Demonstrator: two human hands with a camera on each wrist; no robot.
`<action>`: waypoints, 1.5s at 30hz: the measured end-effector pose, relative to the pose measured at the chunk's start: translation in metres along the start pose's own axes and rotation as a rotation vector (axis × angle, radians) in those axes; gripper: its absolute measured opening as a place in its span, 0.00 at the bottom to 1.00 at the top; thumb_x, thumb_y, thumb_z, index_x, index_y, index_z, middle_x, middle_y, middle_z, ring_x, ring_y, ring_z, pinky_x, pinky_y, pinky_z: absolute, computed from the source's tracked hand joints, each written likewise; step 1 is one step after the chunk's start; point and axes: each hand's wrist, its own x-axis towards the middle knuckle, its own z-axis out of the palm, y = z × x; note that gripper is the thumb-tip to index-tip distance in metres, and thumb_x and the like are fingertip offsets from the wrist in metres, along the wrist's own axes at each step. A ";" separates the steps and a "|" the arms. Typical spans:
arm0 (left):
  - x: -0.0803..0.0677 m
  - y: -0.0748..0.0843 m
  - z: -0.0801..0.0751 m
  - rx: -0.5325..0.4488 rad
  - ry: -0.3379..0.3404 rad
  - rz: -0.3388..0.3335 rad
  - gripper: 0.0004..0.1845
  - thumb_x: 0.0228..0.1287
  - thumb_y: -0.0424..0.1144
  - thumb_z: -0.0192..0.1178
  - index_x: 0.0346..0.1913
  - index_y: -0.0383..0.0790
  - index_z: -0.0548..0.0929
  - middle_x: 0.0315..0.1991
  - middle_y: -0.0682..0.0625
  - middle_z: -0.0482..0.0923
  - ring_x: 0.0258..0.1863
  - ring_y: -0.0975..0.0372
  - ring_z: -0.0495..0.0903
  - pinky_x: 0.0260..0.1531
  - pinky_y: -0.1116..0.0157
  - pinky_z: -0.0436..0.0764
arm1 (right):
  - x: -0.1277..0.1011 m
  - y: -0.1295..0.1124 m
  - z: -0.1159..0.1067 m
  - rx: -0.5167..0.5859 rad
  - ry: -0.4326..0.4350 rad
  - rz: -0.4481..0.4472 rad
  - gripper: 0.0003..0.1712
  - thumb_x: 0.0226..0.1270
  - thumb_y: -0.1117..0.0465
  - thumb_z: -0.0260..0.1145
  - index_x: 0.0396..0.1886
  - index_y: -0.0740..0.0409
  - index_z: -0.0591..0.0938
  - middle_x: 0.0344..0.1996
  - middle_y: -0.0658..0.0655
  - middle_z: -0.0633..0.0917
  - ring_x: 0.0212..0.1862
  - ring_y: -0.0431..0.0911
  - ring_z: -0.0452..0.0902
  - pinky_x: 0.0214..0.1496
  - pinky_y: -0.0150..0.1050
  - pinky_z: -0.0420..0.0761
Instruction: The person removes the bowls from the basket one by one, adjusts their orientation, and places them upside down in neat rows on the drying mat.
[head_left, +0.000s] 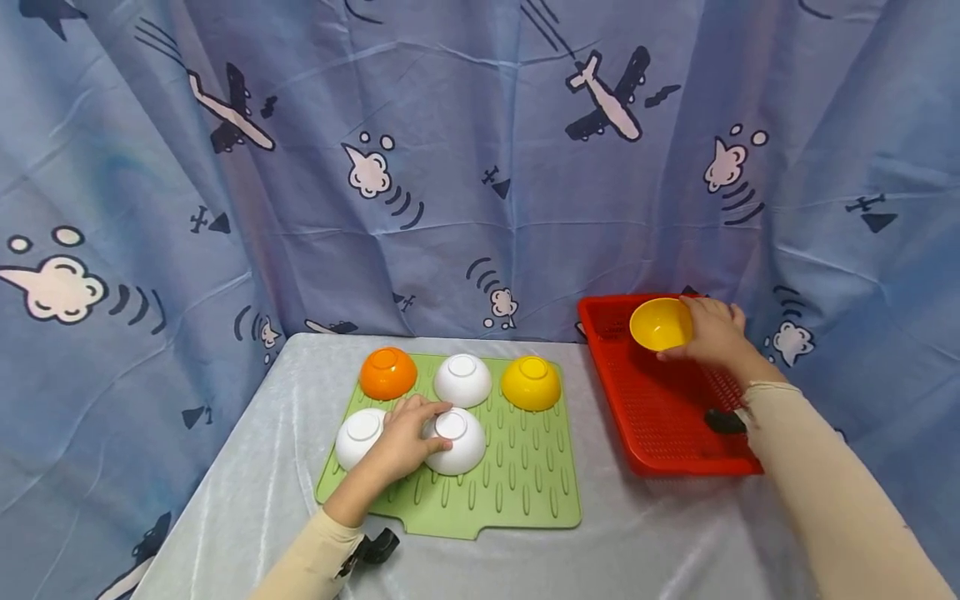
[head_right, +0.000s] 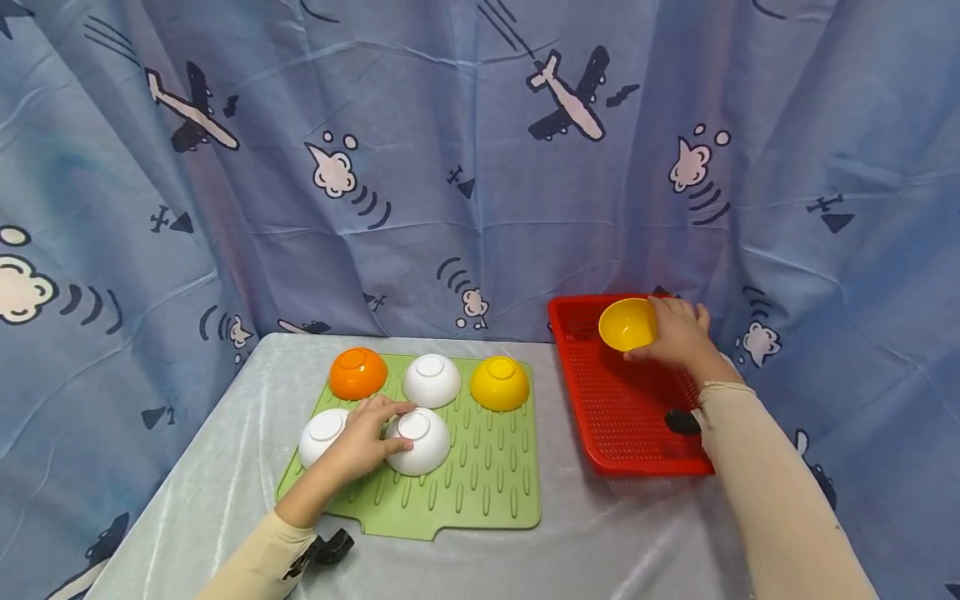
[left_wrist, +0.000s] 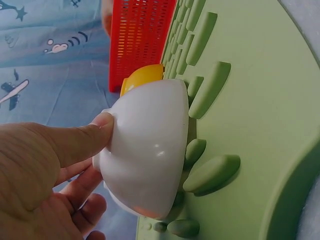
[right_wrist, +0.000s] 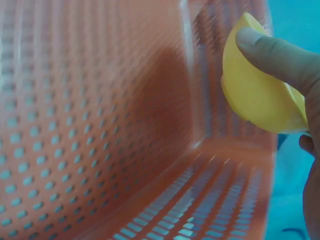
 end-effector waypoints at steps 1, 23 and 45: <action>-0.001 0.000 0.000 0.000 0.000 -0.002 0.31 0.56 0.43 0.77 0.65 0.46 0.82 0.45 0.55 0.75 0.46 0.60 0.66 0.46 0.57 0.60 | -0.001 -0.004 -0.004 0.010 0.013 0.003 0.72 0.40 0.35 0.84 0.75 0.72 0.60 0.67 0.78 0.64 0.67 0.75 0.53 0.69 0.76 0.36; -0.004 0.007 -0.006 0.037 0.061 -0.008 0.30 0.53 0.44 0.78 0.62 0.48 0.84 0.52 0.51 0.82 0.51 0.56 0.71 0.49 0.54 0.63 | -0.100 -0.168 -0.022 0.439 0.232 -0.098 0.65 0.42 0.49 0.88 0.78 0.59 0.63 0.70 0.66 0.68 0.70 0.64 0.58 0.68 0.70 0.54; -0.009 0.020 -0.004 0.127 0.042 -0.002 0.30 0.60 0.44 0.75 0.66 0.46 0.81 0.59 0.47 0.79 0.59 0.52 0.71 0.49 0.54 0.64 | -0.155 -0.249 0.052 0.500 0.107 -0.207 0.68 0.31 0.45 0.90 0.76 0.56 0.67 0.68 0.61 0.70 0.68 0.61 0.63 0.66 0.70 0.67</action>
